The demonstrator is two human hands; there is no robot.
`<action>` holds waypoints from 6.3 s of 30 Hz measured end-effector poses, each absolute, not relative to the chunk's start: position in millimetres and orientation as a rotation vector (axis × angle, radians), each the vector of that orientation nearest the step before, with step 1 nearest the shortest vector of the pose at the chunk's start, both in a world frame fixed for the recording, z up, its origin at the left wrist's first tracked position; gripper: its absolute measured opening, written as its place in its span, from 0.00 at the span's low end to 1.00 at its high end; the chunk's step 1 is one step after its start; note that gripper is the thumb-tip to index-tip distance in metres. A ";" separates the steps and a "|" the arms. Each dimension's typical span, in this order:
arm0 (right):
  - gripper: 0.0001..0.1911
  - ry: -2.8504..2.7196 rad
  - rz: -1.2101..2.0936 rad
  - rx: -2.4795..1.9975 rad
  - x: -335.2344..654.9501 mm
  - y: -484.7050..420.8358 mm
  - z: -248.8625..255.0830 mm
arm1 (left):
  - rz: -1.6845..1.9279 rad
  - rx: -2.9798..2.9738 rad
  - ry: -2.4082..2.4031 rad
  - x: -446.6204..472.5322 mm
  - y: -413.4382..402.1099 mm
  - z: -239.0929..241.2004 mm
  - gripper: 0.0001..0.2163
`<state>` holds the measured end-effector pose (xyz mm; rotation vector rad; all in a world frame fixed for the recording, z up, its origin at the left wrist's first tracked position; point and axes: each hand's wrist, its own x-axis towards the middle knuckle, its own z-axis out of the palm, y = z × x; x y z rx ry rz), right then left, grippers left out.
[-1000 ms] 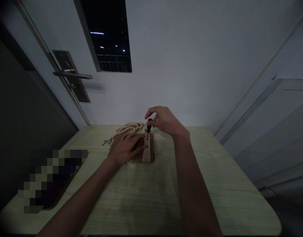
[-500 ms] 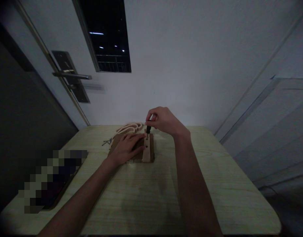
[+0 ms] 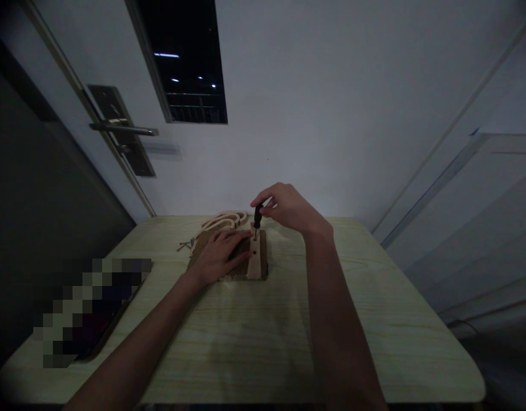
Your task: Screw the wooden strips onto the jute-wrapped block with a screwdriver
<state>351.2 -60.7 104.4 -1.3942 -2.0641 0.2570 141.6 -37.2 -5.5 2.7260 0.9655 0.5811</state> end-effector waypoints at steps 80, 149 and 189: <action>0.06 -2.035 0.107 -1.417 339.8 -54.2 103.0 | 0.587 2.763 0.970 143.2 -35.3 -7.1 0.22; 0.07 -2.090 0.040 -1.416 334.7 -52.3 102.3 | 0.550 2.745 0.982 144.8 -35.6 -5.4 0.23; 0.08 -2.100 0.145 -1.345 341.6 -60.5 108.0 | 0.577 2.761 0.985 143.2 -35.5 -6.4 0.23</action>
